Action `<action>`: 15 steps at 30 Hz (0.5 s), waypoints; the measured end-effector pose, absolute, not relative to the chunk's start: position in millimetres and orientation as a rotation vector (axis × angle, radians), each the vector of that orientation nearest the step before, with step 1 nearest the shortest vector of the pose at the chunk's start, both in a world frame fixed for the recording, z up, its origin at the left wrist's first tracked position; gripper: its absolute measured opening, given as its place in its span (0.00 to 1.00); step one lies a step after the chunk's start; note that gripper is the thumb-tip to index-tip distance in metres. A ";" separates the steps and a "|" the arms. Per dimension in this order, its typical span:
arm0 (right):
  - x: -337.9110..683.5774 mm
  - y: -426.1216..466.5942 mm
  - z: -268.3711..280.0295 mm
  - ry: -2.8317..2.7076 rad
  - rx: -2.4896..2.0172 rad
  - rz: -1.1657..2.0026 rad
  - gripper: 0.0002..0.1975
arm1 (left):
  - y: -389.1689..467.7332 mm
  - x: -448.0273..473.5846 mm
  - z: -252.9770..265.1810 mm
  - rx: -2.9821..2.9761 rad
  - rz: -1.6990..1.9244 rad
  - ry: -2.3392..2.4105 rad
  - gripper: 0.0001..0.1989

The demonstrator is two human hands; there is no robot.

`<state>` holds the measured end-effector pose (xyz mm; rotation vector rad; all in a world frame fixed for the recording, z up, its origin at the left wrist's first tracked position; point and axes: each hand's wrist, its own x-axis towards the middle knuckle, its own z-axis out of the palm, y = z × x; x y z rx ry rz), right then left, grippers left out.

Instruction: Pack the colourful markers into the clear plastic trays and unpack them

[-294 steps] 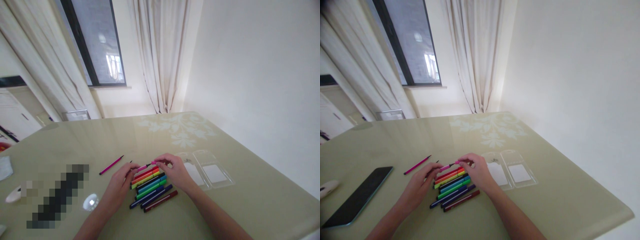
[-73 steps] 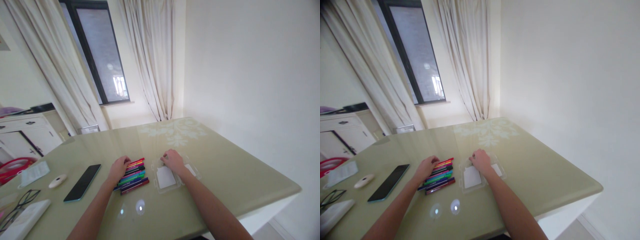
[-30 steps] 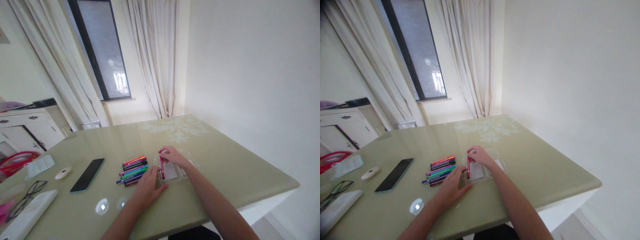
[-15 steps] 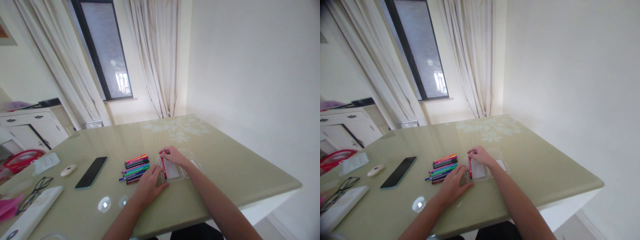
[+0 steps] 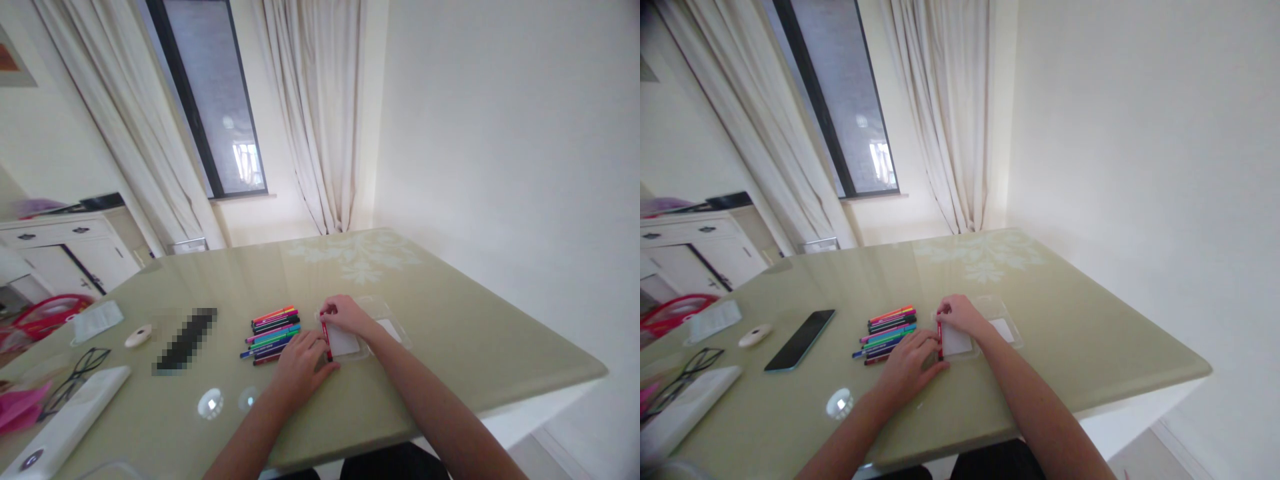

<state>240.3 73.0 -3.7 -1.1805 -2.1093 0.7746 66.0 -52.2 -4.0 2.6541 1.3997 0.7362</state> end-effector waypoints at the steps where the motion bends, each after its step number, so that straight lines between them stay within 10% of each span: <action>1: 240.3 72.3 -3.0 -2.117 -1.181 0.763 0.02 | -52.2 66.4 -3.2 2.659 0.735 1.392 0.10; 15: 242.8 68.2 -1.1 -2.085 -1.200 0.725 0.06 | -0.8 -42.2 -15.9 1.788 0.834 2.439 0.17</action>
